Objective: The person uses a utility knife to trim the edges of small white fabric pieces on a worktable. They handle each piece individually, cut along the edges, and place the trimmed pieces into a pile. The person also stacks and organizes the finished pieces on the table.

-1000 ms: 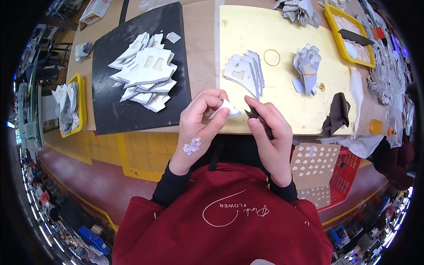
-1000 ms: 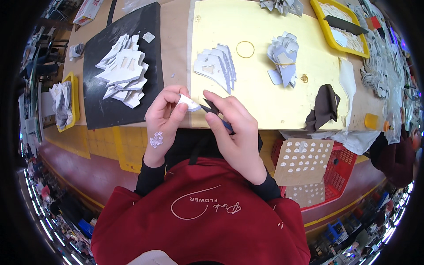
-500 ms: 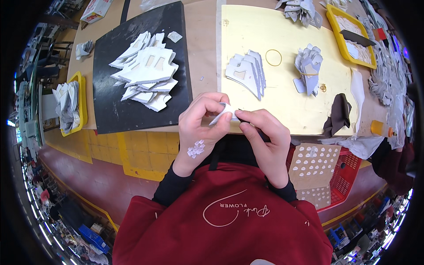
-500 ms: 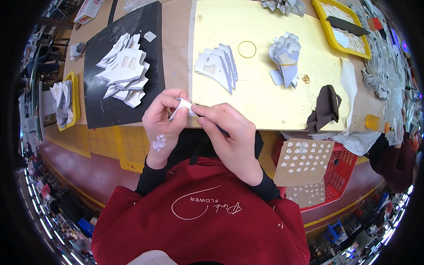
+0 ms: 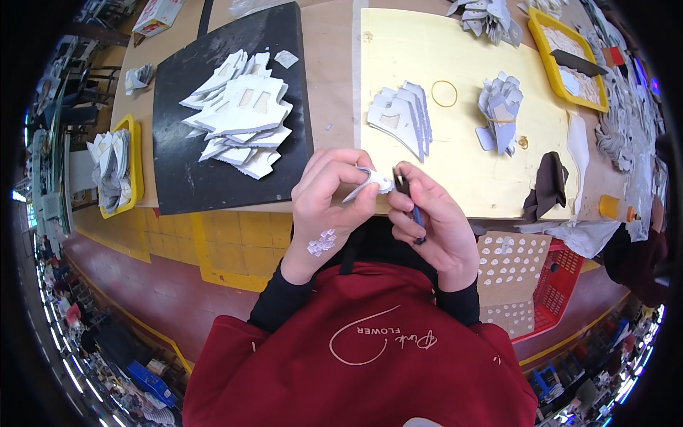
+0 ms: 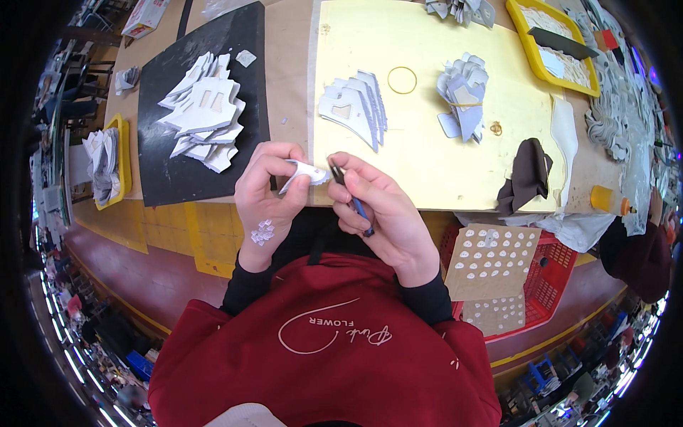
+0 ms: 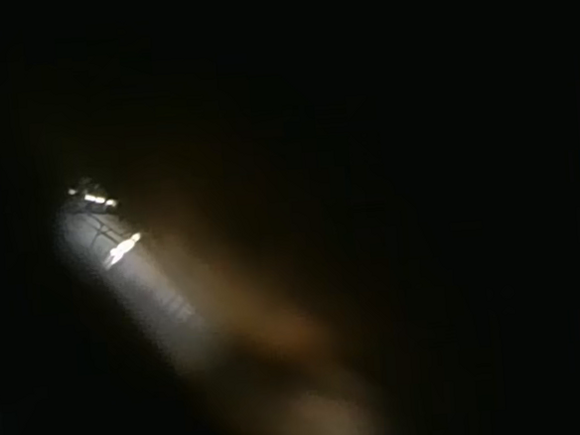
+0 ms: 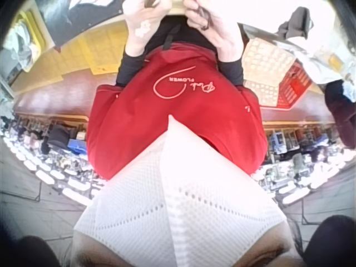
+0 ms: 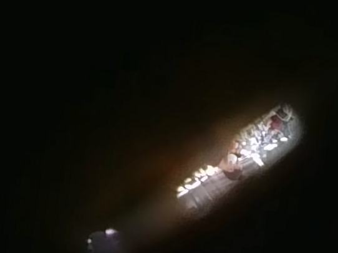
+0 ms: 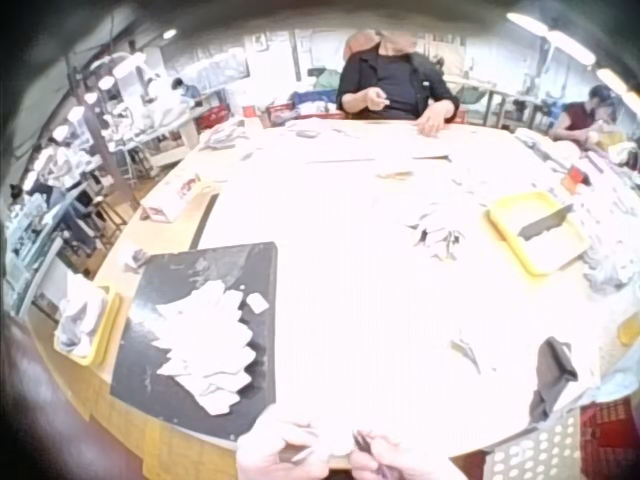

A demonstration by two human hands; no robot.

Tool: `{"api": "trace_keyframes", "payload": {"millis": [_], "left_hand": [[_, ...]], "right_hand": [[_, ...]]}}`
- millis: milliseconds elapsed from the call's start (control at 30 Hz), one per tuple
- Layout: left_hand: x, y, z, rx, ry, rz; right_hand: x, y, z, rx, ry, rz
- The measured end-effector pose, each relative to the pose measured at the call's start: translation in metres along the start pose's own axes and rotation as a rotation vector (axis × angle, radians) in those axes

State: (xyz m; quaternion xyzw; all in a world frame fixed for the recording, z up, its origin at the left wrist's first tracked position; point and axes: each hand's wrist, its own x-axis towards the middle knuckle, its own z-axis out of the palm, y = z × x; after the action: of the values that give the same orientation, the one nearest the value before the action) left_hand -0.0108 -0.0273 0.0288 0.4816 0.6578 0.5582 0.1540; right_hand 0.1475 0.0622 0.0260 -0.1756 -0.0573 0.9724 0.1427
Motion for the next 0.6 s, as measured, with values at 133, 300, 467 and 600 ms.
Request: {"api": "trace_keyframes", "payload": {"millis": [133,300,467,600], "left_hand": [[0.005,-0.001,-0.002,0.017,0.013,0.026],[0.006,0.000,-0.001,0.008,0.017,0.036],[0.006,0.001,-0.002,0.018,-0.012,0.060],[0.006,0.001,-0.003,0.013,-0.010,0.055]], "right_hand": [[-0.010,0.011,0.026,-0.846,0.176,-0.442],[0.000,0.014,0.011,-1.174,0.189,-0.583],[-0.002,0.002,-0.005,-0.444,0.091,-0.176],[-0.006,0.001,-0.001,-0.423,0.154,-0.224]]}}
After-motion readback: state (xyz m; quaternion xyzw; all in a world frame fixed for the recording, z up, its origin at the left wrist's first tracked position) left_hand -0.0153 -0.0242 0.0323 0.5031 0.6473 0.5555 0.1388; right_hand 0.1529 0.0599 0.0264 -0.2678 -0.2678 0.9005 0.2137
